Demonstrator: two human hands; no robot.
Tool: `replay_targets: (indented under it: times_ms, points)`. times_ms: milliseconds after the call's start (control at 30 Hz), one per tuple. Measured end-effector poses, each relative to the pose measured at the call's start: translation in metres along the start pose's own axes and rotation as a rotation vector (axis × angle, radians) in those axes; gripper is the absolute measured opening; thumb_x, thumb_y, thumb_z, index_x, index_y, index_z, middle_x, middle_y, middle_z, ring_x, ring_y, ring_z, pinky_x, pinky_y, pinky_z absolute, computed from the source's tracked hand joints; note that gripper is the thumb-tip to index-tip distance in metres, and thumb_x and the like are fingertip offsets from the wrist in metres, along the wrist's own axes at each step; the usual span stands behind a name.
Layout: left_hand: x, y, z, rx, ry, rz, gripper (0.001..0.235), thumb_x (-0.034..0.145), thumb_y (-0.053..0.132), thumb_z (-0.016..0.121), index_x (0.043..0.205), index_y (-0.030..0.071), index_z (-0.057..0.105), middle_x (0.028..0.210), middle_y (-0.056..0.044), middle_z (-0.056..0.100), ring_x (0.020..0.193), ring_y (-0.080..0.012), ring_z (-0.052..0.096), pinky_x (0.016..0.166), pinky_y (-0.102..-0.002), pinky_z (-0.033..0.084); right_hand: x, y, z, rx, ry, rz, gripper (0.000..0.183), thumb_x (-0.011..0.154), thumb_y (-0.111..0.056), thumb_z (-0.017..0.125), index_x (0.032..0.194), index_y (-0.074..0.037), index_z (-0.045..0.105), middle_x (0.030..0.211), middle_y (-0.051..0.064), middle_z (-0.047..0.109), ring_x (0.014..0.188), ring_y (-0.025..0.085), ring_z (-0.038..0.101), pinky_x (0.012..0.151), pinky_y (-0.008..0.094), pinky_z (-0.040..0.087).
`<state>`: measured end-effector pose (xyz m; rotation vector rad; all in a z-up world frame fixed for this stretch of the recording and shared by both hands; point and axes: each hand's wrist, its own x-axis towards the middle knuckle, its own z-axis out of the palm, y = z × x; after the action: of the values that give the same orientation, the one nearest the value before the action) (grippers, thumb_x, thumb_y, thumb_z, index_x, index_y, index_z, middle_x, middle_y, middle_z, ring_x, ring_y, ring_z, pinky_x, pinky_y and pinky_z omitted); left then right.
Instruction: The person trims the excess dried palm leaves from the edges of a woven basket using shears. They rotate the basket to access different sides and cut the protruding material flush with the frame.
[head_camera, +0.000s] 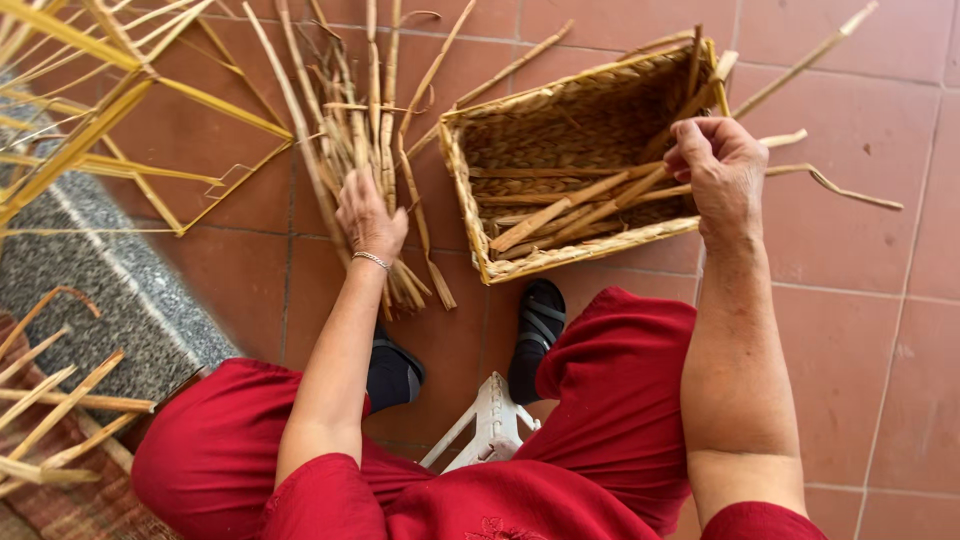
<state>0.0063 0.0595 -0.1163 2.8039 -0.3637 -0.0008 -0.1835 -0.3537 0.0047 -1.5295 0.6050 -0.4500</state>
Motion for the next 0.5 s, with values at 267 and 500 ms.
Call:
replay_targets:
  times_ms: [267, 500]
  points:
    - [-0.004, 0.156, 0.086, -0.139, -0.47, 0.551, 0.05, 0.087, 0.025, 0.074, 0.131, 0.009, 0.057, 0.135, -0.013, 0.057, 0.13, -0.0302, 0.05, 0.118, -0.046, 0.04, -0.009, -0.02, -0.006, 0.086, 0.091, -0.039, 0.014, 0.109, -0.015, 0.068, 0.107, -0.001, 0.07, 0.084, 0.003, 0.07, 0.073, 0.009, 0.065, 0.069, 0.022, 0.053]
    - [0.009, 0.211, 0.131, 0.355, -0.893, 0.412, 0.142, 0.064, 0.071, 0.085, 0.164, 0.019, -0.002, 0.17, -0.021, -0.001, 0.156, -0.0429, -0.01, 0.122, -0.067, -0.007, -0.013, -0.029, -0.006, 0.065, 0.1, 0.015, 0.013, 0.109, -0.013, 0.067, 0.109, 0.0, 0.07, 0.086, 0.003, 0.07, 0.077, 0.008, 0.064, 0.074, 0.022, 0.055]
